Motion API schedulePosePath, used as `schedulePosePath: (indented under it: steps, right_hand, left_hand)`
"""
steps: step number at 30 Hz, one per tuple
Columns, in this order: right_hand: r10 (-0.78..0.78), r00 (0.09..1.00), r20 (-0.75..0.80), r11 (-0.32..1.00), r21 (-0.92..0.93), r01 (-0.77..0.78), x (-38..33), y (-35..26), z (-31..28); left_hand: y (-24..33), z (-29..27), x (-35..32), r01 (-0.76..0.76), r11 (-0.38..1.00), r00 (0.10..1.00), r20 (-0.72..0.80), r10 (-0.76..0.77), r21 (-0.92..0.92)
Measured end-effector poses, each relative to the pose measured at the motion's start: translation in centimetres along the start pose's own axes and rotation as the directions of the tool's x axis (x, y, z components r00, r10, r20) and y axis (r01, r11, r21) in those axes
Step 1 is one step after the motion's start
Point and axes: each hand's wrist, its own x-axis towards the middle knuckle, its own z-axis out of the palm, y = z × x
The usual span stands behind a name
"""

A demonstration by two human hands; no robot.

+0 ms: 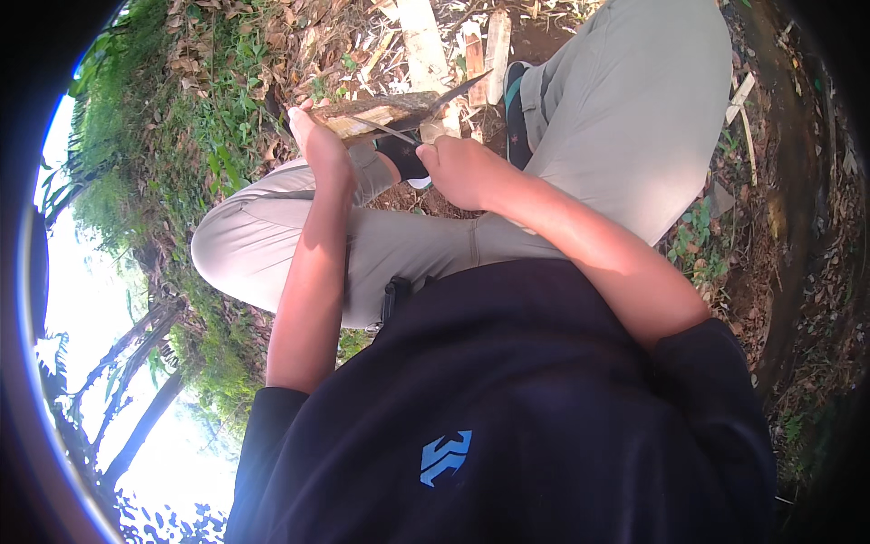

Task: The person sits cross-legged on the ground and uses a knife to shave thin strips from a piece of wood. They hold the wood in their left hand and carefully scrape the blade along its length to create fine wood shavings.

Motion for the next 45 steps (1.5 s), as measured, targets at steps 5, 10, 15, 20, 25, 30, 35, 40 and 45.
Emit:
schedulePosePath:
  steps: [5,10,15,20,25,30,35,40,45]
  right_hand:
    - [0.044,0.997,0.057,0.994,-0.103,-0.038,-1.2,-2.7,-2.9]
    - [0.126,0.975,0.185,0.99,0.032,-0.134,-1.2,-0.7,-3.9]
    - [-0.047,0.995,-0.087,0.939,-0.345,0.014,-2.4,-1.0,-3.2]
    - [-0.021,0.978,-0.208,0.927,-0.371,-0.059,-2.2,-1.8,-3.2]
    - [-0.028,0.982,-0.188,0.933,-0.358,-0.042,-1.3,-1.1,-4.0]
    - [-0.007,0.986,-0.169,0.935,-0.35,-0.053,-0.9,-1.2,-4.3]
    - [-0.006,0.994,-0.105,0.956,-0.293,-0.025,-0.5,-0.9,-3.8]
    - [0.14,0.988,0.06,0.989,0.04,-0.143,-0.1,-0.6,-4.5]
    - [0.255,0.947,0.195,0.963,0.039,-0.267,-0.9,-3.1,-7.2]
  left_hand:
    - [1.1,-0.1,-0.5,0.121,0.985,0.986,0.129,-0.105,-0.125]
    - [1.3,-0.1,-0.7,-0.104,0.99,0.956,0.284,0.072,0.099]
    - [2.7,0.0,-1.8,-0.156,0.978,0.951,0.288,0.112,0.137]
    - [4.2,-1.3,-0.4,-0.273,0.89,0.957,0.198,0.212,0.365]
    - [3.1,-2.4,1.4,-0.208,0.976,0.976,-0.047,0.211,0.068]
    - [3.3,-1.0,-0.4,-0.202,0.979,0.976,0.091,0.198,0.035]
    - [1.3,0.3,-1.9,-0.279,0.96,0.891,0.377,0.255,0.01]
    - [2.7,0.3,-1.4,-0.253,0.965,0.888,0.412,0.203,0.07]
    - [3.0,0.4,-1.9,-0.187,0.982,0.877,0.455,0.155,0.026]
